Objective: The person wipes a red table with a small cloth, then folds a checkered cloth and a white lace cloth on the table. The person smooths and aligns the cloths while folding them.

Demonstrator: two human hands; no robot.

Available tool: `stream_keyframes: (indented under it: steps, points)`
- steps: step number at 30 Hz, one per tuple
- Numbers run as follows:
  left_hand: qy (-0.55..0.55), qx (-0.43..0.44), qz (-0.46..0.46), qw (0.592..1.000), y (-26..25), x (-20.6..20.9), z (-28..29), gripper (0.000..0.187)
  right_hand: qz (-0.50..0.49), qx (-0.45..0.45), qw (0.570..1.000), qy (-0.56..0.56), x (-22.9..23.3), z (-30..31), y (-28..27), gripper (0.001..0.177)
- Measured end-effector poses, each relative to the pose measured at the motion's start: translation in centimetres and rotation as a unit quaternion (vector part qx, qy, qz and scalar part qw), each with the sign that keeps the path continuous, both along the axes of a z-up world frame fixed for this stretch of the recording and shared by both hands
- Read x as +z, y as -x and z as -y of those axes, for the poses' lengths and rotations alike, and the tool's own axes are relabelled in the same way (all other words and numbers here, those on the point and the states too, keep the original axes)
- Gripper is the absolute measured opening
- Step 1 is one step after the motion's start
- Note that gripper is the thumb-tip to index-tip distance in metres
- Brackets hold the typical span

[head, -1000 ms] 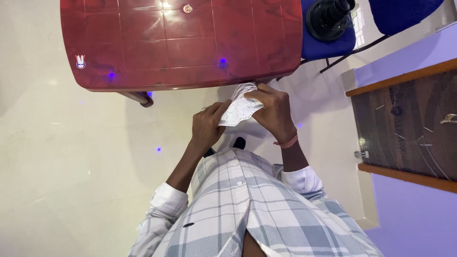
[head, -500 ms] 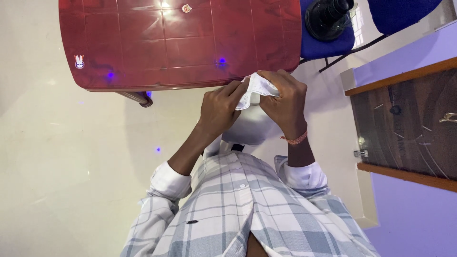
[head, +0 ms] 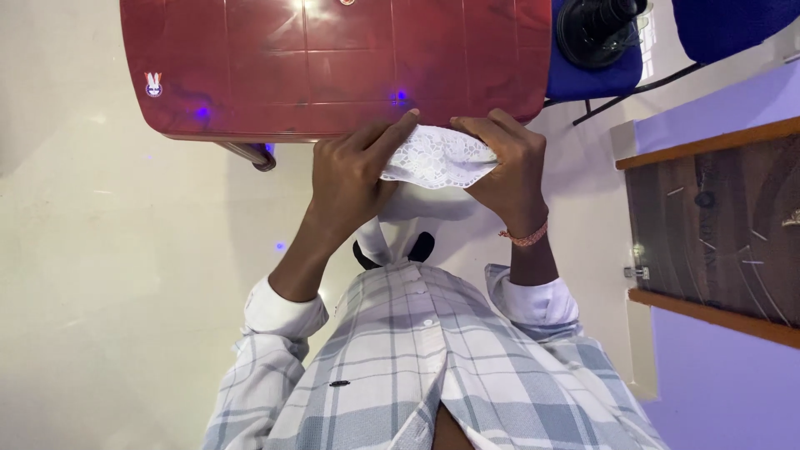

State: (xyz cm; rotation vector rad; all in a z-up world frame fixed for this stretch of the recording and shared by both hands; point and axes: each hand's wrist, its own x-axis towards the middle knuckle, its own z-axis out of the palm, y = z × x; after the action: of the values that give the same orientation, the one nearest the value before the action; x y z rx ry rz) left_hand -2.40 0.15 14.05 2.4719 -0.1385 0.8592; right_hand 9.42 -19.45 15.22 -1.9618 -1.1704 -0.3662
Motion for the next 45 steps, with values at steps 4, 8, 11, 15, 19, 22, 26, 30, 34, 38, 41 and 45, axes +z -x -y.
stream_keyframes:
  steps: [4,8,11,15,19,22,26,30,34,38,41,45]
  points:
    - [-0.022,0.017,0.014,1.0,0.8,1.1,-1.1,0.059,0.008,0.031,0.999,0.003,0.2,-1.3,0.0,0.032]
    - [-0.051,0.041,0.03,0.997,1.7,2.1,-1.8,0.059,-0.018,0.04,0.999,0.014,0.3,-2.3,0.5,0.033]
    - [-0.056,0.062,0.024,0.996,2.4,2.6,-2.4,0.059,-0.01,0.05,0.999,0.013,-0.1,-3.1,0.7,0.03]
    - [-0.036,0.065,0.058,0.996,3.3,3.0,-3.9,0.059,0.001,0.051,0.999,0.012,-1.3,-4.8,0.5,0.024]
    - [-0.041,0.103,0.054,0.992,4.4,3.1,-5.1,0.059,-0.005,0.063,0.998,0.013,-2.0,-6.8,0.4,0.022]
    - [-0.046,0.12,0.06,0.99,5.4,3.0,-6.0,0.059,-0.019,0.093,0.995,0.003,-2.4,-7.9,0.5,0.023]
    - [-0.052,0.127,0.058,0.989,6.5,3.3,-7.5,0.057,-0.038,0.112,0.993,0.027,-2.7,-8.8,0.6,0.029]
    - [-0.053,0.11,0.055,0.991,6.8,3.6,-8.5,0.056,-0.051,0.134,0.99,0.005,-3.1,-9.3,0.9,0.023]
    - [-0.061,0.111,0.049,0.991,7.0,3.9,-9.2,0.055,-0.107,0.15,0.983,0.004,-3.8,-9.2,1.2,0.021]
    - [-0.055,0.117,0.063,0.99,7.2,3.6,-9.4,0.053,-0.128,0.13,0.983,0.021,-4.5,-9.7,1.6,0.018]
    - [-0.057,0.139,0.062,0.987,7.3,2.9,-9.4,0.056,-0.124,0.131,0.983,-0.008,-4.1,-9.9,2.6,0.015]
    - [-0.033,0.146,0.041,0.988,7.7,2.0,-9.2,0.061,-0.107,0.109,0.988,-0.006,-2.8,-9.9,3.3,0.011]
